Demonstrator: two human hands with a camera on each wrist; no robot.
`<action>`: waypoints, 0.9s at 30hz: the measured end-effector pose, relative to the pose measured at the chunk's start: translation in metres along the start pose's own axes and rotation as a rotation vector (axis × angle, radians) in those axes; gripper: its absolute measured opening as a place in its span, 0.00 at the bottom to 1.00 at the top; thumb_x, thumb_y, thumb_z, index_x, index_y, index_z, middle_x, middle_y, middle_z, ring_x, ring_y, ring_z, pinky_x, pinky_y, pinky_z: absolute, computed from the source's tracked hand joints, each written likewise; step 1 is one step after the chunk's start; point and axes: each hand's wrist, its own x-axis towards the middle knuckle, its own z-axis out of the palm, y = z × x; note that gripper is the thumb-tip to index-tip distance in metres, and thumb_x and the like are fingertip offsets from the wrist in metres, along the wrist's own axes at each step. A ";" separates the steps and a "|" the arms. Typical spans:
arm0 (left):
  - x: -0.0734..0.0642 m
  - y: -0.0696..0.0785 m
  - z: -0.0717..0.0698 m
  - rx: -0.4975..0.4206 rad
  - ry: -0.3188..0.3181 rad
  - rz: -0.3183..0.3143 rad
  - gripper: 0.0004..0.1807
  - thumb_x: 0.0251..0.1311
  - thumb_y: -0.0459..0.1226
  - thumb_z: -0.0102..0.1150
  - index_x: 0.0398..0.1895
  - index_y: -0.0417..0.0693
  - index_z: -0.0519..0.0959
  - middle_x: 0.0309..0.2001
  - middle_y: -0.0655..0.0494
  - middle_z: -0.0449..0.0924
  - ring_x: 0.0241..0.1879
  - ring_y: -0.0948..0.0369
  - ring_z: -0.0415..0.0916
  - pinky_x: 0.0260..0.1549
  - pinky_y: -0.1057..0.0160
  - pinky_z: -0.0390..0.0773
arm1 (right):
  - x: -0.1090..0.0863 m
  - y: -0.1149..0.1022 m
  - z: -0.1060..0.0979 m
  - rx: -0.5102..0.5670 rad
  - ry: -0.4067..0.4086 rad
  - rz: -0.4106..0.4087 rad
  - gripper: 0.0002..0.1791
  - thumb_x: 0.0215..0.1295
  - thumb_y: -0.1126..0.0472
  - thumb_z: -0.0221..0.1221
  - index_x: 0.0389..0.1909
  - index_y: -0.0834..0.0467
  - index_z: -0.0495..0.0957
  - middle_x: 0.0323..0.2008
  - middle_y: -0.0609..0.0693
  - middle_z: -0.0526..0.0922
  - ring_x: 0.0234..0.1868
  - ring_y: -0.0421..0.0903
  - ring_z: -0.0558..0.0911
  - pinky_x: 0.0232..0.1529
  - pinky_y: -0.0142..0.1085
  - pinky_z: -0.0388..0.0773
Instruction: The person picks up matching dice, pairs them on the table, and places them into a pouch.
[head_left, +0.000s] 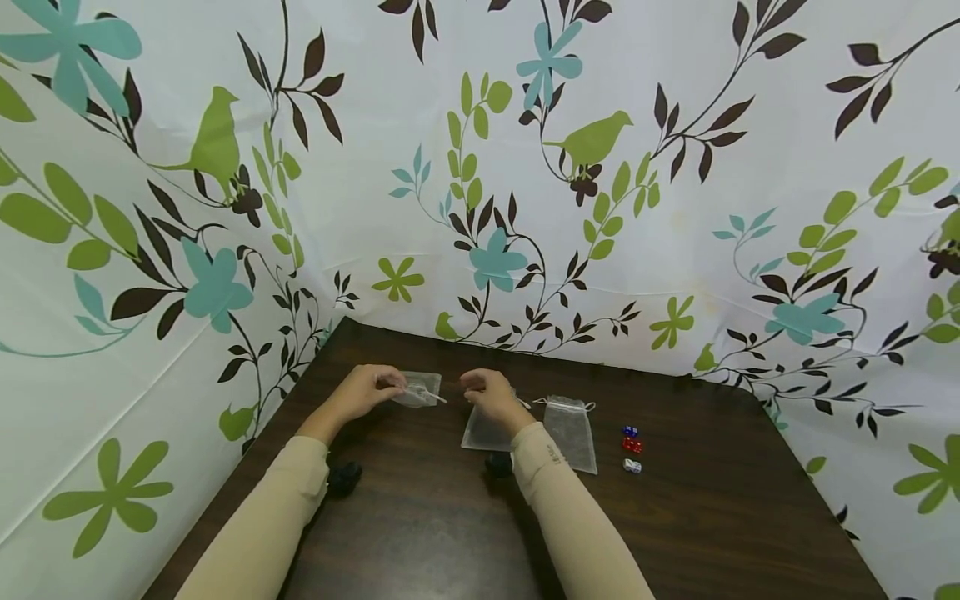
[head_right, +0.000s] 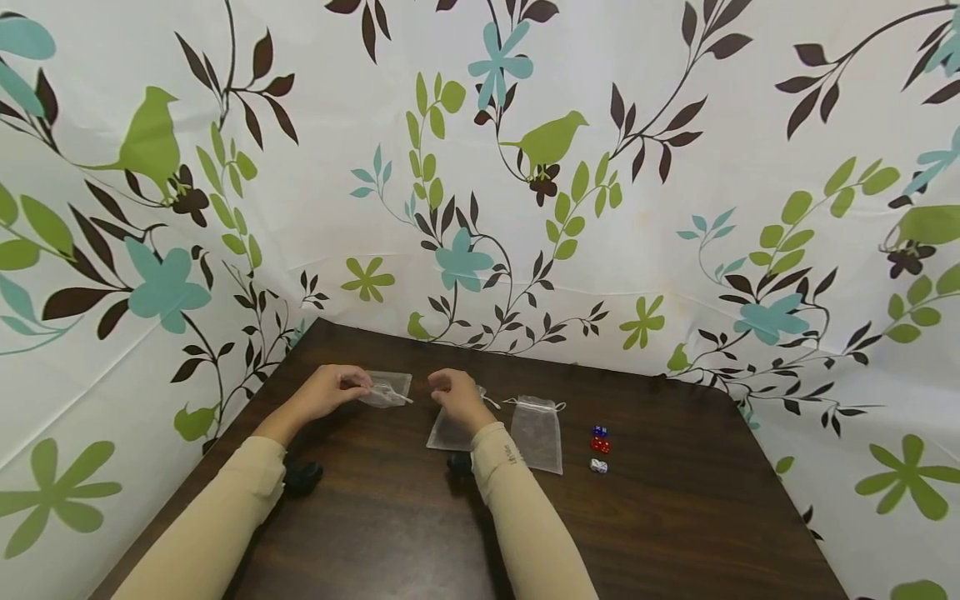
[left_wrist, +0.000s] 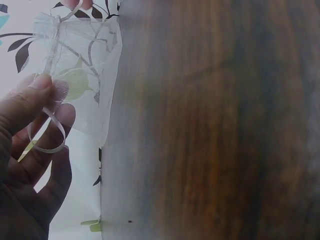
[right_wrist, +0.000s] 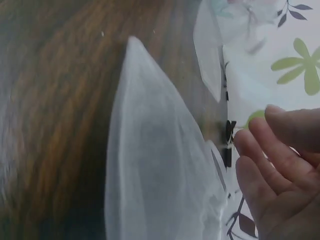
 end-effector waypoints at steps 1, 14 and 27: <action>0.000 0.000 0.000 -0.001 -0.002 -0.004 0.04 0.62 0.33 0.70 0.38 0.48 0.86 0.37 0.59 0.86 0.39 0.59 0.83 0.41 0.56 0.81 | 0.000 0.002 -0.002 0.006 0.015 0.000 0.16 0.70 0.72 0.59 0.58 0.67 0.78 0.54 0.61 0.83 0.55 0.57 0.82 0.50 0.45 0.81; 0.000 0.001 0.001 -0.017 -0.004 -0.023 0.05 0.61 0.33 0.70 0.39 0.48 0.86 0.38 0.58 0.87 0.39 0.58 0.83 0.41 0.55 0.81 | -0.017 0.024 -0.029 0.093 0.090 0.012 0.18 0.69 0.70 0.62 0.59 0.68 0.78 0.56 0.61 0.83 0.58 0.59 0.81 0.55 0.48 0.79; -0.001 -0.002 0.000 -0.002 0.004 -0.012 0.04 0.61 0.32 0.70 0.38 0.49 0.86 0.37 0.58 0.86 0.39 0.59 0.82 0.40 0.55 0.81 | -0.032 0.040 -0.045 0.137 0.141 -0.003 0.20 0.66 0.73 0.63 0.59 0.70 0.78 0.56 0.62 0.83 0.58 0.59 0.81 0.56 0.48 0.79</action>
